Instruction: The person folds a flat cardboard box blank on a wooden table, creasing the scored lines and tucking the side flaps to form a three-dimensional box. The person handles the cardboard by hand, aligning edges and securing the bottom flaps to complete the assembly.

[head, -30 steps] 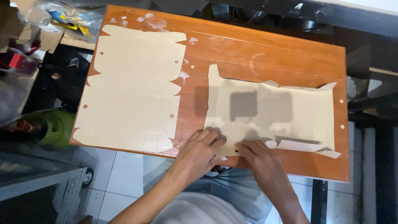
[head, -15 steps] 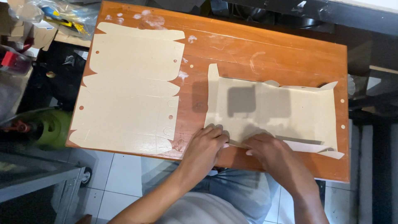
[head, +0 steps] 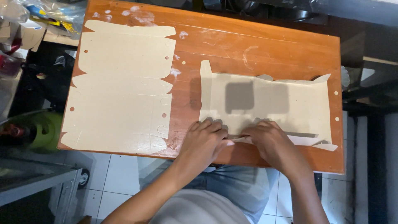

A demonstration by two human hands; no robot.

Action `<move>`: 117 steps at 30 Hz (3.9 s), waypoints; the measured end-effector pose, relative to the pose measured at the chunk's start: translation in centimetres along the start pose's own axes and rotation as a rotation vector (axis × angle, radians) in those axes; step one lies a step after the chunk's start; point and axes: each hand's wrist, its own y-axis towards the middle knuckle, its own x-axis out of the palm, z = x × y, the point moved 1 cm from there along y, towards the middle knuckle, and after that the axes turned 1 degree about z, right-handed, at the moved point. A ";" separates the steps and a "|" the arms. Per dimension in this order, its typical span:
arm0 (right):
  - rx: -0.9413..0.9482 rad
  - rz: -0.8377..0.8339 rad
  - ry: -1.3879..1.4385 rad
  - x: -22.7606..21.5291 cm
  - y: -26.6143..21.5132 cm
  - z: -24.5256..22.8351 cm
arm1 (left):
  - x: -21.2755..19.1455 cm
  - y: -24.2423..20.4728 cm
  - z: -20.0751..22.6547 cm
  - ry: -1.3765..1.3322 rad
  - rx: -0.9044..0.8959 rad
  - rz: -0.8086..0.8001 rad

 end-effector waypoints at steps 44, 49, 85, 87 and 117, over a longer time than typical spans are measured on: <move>-0.310 0.562 -0.103 4.2 -6.3 -4.9 | -4.8 -2.5 -3.4 0.055 -0.077 0.435; -0.224 0.262 -0.049 6.3 -4.5 -5.1 | -4.5 -2.0 -3.0 -0.509 -0.448 0.732; -0.085 0.515 0.573 -6.2 -3.6 -2.7 | -9.8 3.8 0.4 -0.807 -0.175 -0.243; 0.009 0.401 0.716 -6.2 -3.6 -2.3 | -9.2 3.9 0.3 -0.761 -0.149 -0.227; -0.095 -0.016 0.139 -3.5 5.8 2.4 | -0.5 6.5 -3.3 0.155 -0.096 -0.308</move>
